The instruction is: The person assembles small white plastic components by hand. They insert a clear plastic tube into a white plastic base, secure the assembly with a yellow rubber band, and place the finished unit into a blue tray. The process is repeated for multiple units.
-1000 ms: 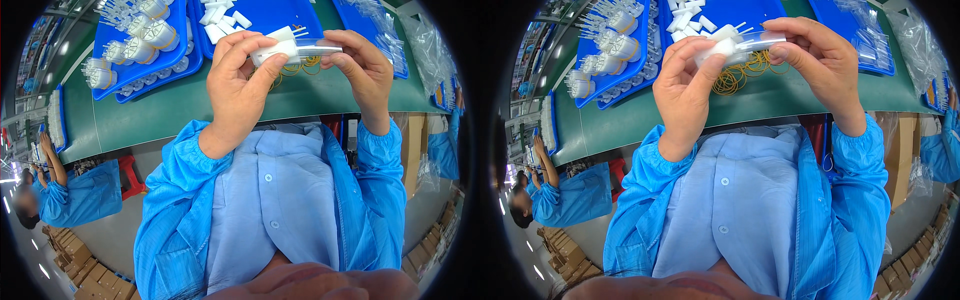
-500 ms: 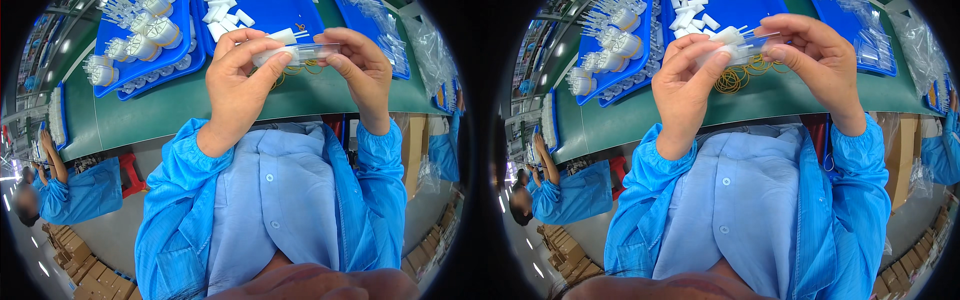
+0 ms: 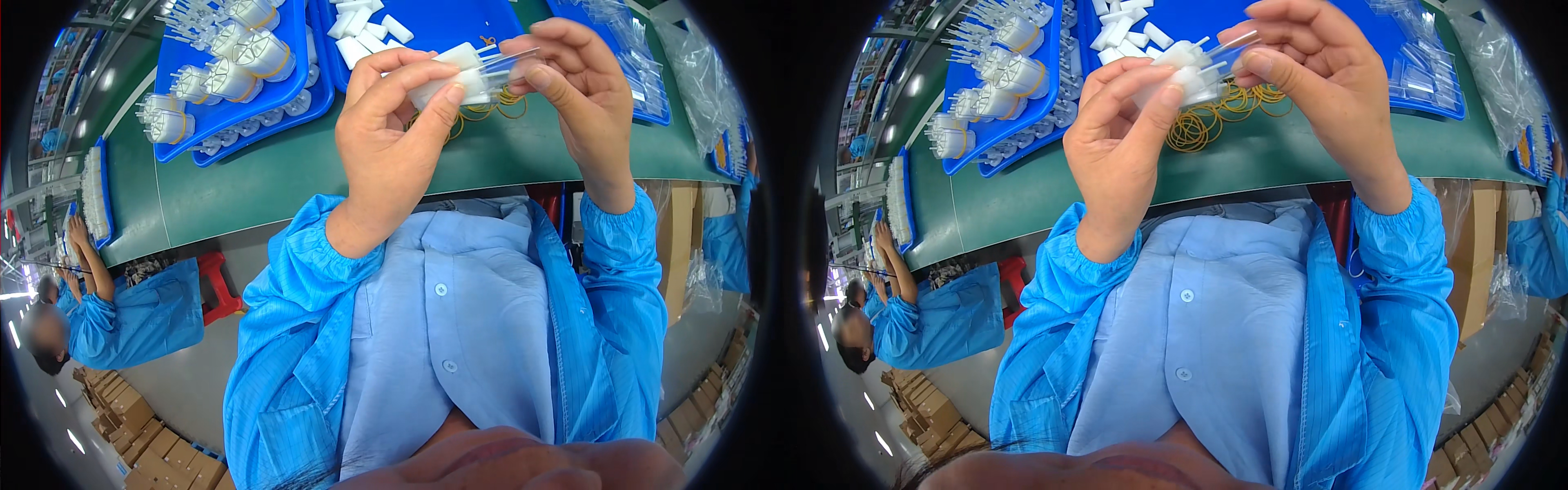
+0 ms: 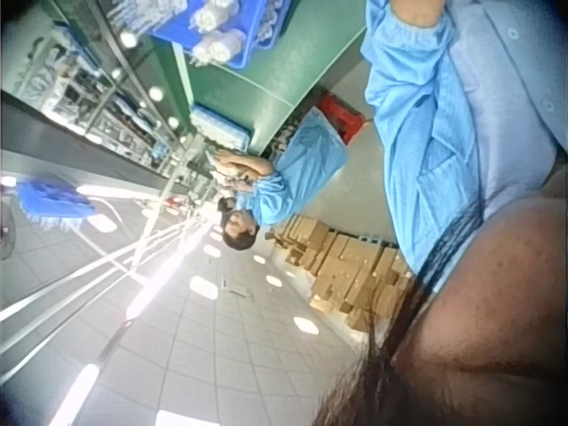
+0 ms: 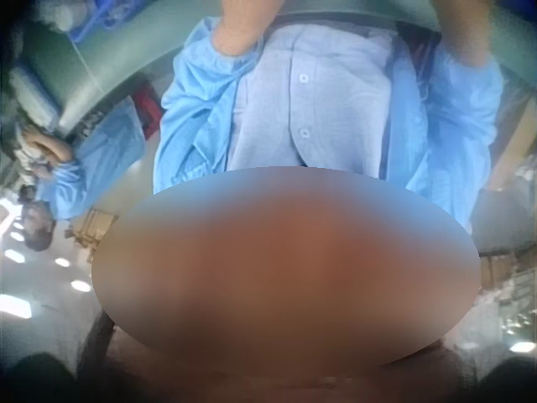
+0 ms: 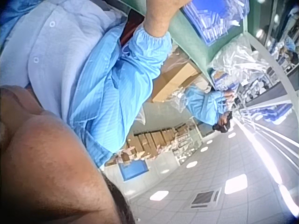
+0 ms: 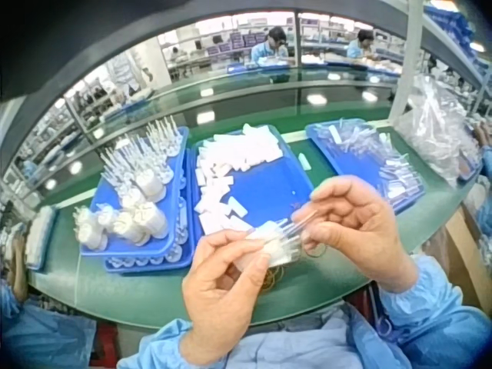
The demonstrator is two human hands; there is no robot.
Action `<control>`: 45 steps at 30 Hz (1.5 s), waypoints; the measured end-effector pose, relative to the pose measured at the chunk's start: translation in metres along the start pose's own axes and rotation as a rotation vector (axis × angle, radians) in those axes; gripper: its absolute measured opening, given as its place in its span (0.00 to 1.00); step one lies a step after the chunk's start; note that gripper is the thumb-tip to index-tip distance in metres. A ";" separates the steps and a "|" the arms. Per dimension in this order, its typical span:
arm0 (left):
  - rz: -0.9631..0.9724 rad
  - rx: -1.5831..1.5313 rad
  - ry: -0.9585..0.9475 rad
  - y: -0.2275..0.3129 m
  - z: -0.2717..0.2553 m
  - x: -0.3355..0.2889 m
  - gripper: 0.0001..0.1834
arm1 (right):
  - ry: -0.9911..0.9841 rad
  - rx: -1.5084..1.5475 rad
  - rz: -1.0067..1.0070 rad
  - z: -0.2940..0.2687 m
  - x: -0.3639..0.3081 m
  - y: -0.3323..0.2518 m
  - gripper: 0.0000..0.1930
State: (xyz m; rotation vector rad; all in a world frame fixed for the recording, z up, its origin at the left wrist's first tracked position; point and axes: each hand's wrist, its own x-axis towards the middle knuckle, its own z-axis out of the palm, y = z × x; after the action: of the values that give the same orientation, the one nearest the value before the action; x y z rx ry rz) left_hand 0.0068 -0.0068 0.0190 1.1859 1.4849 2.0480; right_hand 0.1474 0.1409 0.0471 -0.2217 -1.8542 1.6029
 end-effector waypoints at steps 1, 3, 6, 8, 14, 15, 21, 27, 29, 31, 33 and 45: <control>0.011 0.005 -0.001 -0.001 0.000 0.000 0.11 | -0.001 0.004 -0.029 -0.003 0.002 0.005 0.13; -0.021 -0.130 0.017 -0.004 0.003 0.000 0.11 | 0.026 -0.028 -0.074 -0.005 0.004 0.008 0.14; -0.112 -0.268 0.042 -0.007 0.008 -0.005 0.11 | 0.120 -0.082 -0.123 0.000 0.009 0.007 0.15; -0.193 -0.339 0.040 -0.007 0.010 -0.007 0.12 | 0.134 -0.111 -0.182 0.009 0.015 0.006 0.15; -0.418 -0.513 0.087 0.001 0.014 -0.007 0.12 | -0.197 -0.645 -0.387 0.002 0.029 -0.022 0.30; -0.425 -0.518 0.095 0.001 0.013 -0.006 0.12 | -0.226 -0.720 -0.444 0.003 0.030 -0.023 0.33; -0.459 -0.549 0.075 -0.002 0.012 -0.004 0.12 | -0.259 -0.962 -0.610 0.011 0.028 -0.018 0.49; -0.457 -0.544 0.071 0.000 0.014 -0.004 0.12 | -0.264 -0.931 -0.603 0.015 0.028 -0.016 0.48; -0.458 -0.538 0.069 0.000 0.014 -0.004 0.12 | -0.261 -0.927 -0.600 0.015 0.028 -0.015 0.47; -0.461 -0.528 0.072 -0.001 0.013 -0.004 0.12 | -0.236 -0.892 -0.625 0.017 0.028 -0.012 0.46; -0.449 -0.561 0.059 -0.003 0.012 -0.004 0.11 | -0.218 -0.874 -0.625 0.018 0.028 -0.014 0.45; -0.475 -0.595 0.059 0.002 0.012 -0.004 0.08 | -0.151 -0.856 -0.722 0.015 0.030 -0.008 0.42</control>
State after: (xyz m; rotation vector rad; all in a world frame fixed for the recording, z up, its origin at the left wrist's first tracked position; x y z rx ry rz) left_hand 0.0192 -0.0035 0.0202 0.4876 0.9411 1.9768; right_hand 0.1179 0.1429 0.0652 0.2015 -2.2746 0.3084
